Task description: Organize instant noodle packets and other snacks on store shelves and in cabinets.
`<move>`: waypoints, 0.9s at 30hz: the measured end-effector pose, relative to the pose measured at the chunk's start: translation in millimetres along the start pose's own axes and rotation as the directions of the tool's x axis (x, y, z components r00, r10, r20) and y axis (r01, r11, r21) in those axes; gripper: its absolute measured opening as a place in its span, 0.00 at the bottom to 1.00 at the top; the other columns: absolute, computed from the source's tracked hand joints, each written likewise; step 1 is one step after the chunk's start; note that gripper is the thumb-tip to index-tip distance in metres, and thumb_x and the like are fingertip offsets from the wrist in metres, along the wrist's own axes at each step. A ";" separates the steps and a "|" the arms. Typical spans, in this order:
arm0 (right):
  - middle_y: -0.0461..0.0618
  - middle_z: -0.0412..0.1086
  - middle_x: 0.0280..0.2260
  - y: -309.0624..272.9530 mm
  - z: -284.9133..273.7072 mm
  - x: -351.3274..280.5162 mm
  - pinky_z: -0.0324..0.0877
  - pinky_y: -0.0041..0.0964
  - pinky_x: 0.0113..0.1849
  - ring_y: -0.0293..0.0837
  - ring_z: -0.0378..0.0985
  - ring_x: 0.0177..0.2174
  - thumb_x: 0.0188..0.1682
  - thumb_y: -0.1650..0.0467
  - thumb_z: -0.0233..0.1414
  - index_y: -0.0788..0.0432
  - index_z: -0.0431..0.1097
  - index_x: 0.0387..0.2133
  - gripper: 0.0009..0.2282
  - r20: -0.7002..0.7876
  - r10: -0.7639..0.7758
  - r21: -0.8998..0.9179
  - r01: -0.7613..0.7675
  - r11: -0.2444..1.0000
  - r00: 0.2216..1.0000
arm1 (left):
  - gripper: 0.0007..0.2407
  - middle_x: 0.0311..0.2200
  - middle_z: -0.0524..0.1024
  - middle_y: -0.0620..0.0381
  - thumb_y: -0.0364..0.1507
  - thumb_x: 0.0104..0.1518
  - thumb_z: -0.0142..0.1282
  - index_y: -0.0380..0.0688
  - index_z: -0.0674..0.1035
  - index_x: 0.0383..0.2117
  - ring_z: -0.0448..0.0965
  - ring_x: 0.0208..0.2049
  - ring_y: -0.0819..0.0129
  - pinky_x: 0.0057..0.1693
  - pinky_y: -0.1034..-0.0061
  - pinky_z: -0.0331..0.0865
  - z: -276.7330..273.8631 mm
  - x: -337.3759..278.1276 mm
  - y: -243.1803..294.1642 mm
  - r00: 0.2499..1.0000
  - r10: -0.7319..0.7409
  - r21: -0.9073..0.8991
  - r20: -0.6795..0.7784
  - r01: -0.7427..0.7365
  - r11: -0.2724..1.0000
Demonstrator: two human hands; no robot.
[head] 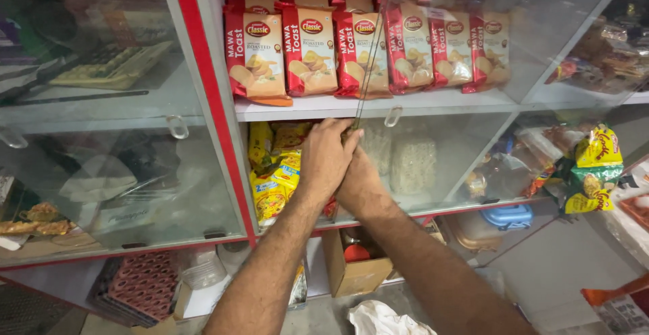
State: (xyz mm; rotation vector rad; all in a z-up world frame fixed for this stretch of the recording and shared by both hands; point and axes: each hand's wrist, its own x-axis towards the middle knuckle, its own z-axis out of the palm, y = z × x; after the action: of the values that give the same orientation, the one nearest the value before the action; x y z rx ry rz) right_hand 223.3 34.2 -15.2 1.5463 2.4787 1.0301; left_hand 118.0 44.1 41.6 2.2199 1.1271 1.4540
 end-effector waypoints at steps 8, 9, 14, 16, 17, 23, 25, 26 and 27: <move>0.54 0.65 0.60 3.9 -8.4 -6.3 0.44 0.56 0.63 0.56 0.58 0.63 0.46 0.62 0.47 0.58 0.67 0.58 0.25 -0.039 -0.009 -0.136 0.003 0.991 0.999 | 0.10 0.34 0.81 0.46 0.36 0.58 0.59 0.44 0.84 0.35 0.81 0.37 0.44 0.44 0.52 0.73 9.4 10.5 -3.5 0.999 0.035 0.162 -0.032 -0.030 0.986; 0.54 0.65 0.60 2.7 -12.4 -7.4 0.43 0.57 0.63 0.56 0.57 0.62 0.46 0.61 0.47 0.58 0.67 0.57 0.26 -0.001 -0.005 -0.157 0.005 0.988 1.000 | 0.10 0.32 0.81 0.47 0.37 0.59 0.58 0.43 0.84 0.30 0.81 0.36 0.45 0.42 0.52 0.74 12.4 11.1 -5.7 0.999 0.029 0.206 -0.022 -0.024 0.978; 0.54 0.65 0.60 4.4 -17.3 -6.6 0.40 0.54 0.65 0.53 0.56 0.63 0.48 0.60 0.44 0.57 0.65 0.59 0.26 -0.054 0.033 -0.051 -0.036 0.998 0.998 | 0.10 0.29 0.81 0.48 0.37 0.59 0.57 0.44 0.83 0.28 0.82 0.33 0.47 0.40 0.55 0.75 12.5 16.7 -2.0 0.998 0.055 0.342 0.031 -0.062 0.938; 0.52 0.65 0.60 5.8 -10.7 -7.2 0.40 0.53 0.66 0.52 0.56 0.63 0.50 0.61 0.44 0.57 0.65 0.60 0.25 -0.061 0.033 -0.027 -0.035 0.999 0.998 | 0.11 0.29 0.81 0.48 0.37 0.59 0.57 0.44 0.83 0.27 0.82 0.33 0.49 0.39 0.56 0.76 16.2 18.0 -2.4 0.998 0.052 0.389 0.046 -0.066 0.919; 0.50 0.64 0.61 5.7 -5.3 -7.1 0.40 0.52 0.66 0.50 0.56 0.64 0.50 0.61 0.44 0.54 0.65 0.60 0.24 -0.038 0.037 -0.052 -0.039 0.998 0.999 | 0.10 0.28 0.81 0.48 0.36 0.59 0.57 0.44 0.84 0.27 0.83 0.32 0.50 0.39 0.57 0.76 18.2 18.3 -3.8 0.996 0.083 0.429 0.043 -0.093 0.898; 0.46 0.62 0.63 7.5 17.9 -9.3 0.40 0.50 0.65 0.47 0.55 0.65 0.49 0.62 0.43 0.51 0.64 0.61 0.24 0.027 0.046 -0.057 -0.044 0.997 0.999 | 0.07 0.27 0.82 0.49 0.32 0.56 0.58 0.45 0.85 0.25 0.84 0.32 0.53 0.41 0.60 0.77 25.2 19.5 -2.9 0.989 0.150 0.479 0.014 -0.138 0.867; 0.46 0.62 0.63 7.4 13.5 -9.0 0.40 0.51 0.65 0.47 0.54 0.65 0.49 0.63 0.43 0.50 0.64 0.60 0.24 0.064 0.043 0.009 -0.043 0.999 0.997 | 0.07 0.27 0.82 0.50 0.32 0.56 0.58 0.45 0.85 0.25 0.84 0.33 0.54 0.41 0.60 0.77 25.9 20.5 -4.7 0.988 0.151 0.491 0.013 -0.138 0.860; 0.48 0.63 0.62 7.1 4.8 -8.5 0.40 0.52 0.65 0.48 0.54 0.65 0.49 0.63 0.43 0.51 0.64 0.60 0.24 0.071 0.038 -0.006 -0.038 0.999 0.997 | 0.08 0.28 0.82 0.48 0.32 0.57 0.57 0.45 0.85 0.26 0.84 0.33 0.53 0.42 0.59 0.77 24.6 20.7 -5.7 0.989 0.133 0.481 0.058 -0.144 0.865; 0.50 0.63 0.61 9.4 -3.2 -8.3 0.40 0.53 0.64 0.48 0.54 0.65 0.49 0.62 0.43 0.53 0.64 0.60 0.24 0.078 0.038 -0.026 -0.036 0.999 0.996 | 0.08 0.29 0.82 0.47 0.32 0.59 0.57 0.44 0.85 0.28 0.84 0.34 0.51 0.43 0.58 0.77 25.2 22.9 -6.0 0.988 0.119 0.468 0.101 -0.153 0.870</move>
State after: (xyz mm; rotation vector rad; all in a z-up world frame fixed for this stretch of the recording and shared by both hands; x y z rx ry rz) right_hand 233.7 28.5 -9.9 1.5993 2.3861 0.9804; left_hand 141.5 69.4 41.5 2.7037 1.4583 1.2322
